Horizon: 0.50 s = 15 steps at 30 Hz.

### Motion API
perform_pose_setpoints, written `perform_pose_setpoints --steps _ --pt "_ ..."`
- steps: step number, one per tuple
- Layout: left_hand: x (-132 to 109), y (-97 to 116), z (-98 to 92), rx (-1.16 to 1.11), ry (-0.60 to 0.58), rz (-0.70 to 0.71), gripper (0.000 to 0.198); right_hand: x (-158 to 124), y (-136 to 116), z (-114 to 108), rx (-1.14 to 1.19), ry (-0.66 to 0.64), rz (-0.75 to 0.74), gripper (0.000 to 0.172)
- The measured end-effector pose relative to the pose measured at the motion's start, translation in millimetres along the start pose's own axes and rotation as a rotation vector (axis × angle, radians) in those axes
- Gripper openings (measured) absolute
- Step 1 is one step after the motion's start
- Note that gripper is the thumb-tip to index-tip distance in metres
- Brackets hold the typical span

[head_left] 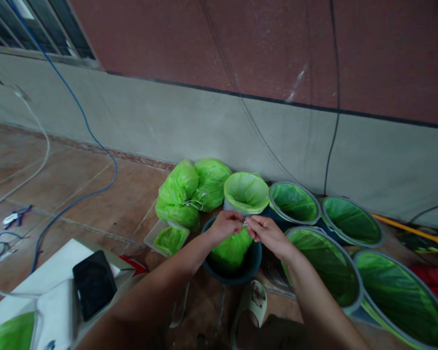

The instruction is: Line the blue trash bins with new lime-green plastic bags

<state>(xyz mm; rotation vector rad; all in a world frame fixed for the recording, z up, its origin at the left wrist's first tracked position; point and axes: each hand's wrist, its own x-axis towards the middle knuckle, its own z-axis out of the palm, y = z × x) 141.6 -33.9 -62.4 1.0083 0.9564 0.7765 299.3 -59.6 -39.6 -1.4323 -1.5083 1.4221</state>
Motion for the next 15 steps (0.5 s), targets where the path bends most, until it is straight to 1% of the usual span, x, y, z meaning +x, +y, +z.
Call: perform_pose_setpoints --steps 3,5,6,9,12,15 --pt "-1 -6 -0.4 0.167 -0.163 0.071 0.011 0 -2 2 -0.036 0.017 -0.02 0.049" --pt "-1 -10 0.0 0.251 -0.219 0.092 0.007 0 -3 3 -0.02 0.035 -0.017 0.05" --pt "-1 -12 0.2 0.286 -0.217 0.096 0.007 0 -3 3 0.008 0.04 -0.01 0.05" --pt "0 -18 0.5 0.361 -0.187 0.085 0.019 1 -4 4 0.137 0.064 0.022 0.05" --pt "2 -23 0.2 0.382 -0.191 0.096 0.021 2 -3 4 0.323 0.154 0.062 0.05" --pt "3 -25 0.6 0.392 -0.176 0.107 0.019 4 -2 4 0.481 0.241 0.143 0.05"
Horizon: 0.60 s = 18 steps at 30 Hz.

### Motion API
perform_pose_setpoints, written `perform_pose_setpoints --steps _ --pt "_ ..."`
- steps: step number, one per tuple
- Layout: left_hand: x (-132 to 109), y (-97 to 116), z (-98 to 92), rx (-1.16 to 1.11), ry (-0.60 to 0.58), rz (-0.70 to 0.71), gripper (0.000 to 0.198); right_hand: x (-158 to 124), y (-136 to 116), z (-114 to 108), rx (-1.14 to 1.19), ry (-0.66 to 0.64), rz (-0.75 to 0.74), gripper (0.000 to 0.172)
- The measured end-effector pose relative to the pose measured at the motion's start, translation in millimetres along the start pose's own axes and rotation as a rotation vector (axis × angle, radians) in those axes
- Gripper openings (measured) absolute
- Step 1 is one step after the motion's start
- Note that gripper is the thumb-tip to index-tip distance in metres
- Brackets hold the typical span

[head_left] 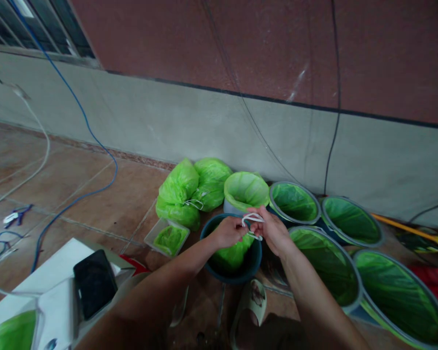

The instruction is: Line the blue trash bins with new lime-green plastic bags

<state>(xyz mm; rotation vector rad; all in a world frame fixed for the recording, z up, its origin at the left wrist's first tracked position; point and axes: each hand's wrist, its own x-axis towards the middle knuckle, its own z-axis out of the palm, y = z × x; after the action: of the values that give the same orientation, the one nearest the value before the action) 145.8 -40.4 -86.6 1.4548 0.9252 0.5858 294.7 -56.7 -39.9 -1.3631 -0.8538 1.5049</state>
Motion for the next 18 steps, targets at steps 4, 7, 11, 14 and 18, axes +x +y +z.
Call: perform_pose_setpoints --steps 4,7,11,14,18 --pt "0 2 1.4 0.008 0.032 -0.006 0.019 -1 3 1 0.036 0.011 0.12 0.035" --pt "-1 3 1.7 -0.02 0.035 0.03 0.019 -3 7 4 -0.021 -0.039 0.141 0.028" --pt "-1 3 0.5 -0.062 0.051 0.04 0.024 -2 10 4 -0.091 -0.07 0.152 0.031" --pt "-1 3 -0.1 -0.104 0.085 0.015 0.022 0 11 2 -0.15 -0.058 0.183 0.036" --pt "0 4 1.2 -0.156 0.113 -0.026 0.016 3 9 0 -0.166 -0.014 0.202 0.038"
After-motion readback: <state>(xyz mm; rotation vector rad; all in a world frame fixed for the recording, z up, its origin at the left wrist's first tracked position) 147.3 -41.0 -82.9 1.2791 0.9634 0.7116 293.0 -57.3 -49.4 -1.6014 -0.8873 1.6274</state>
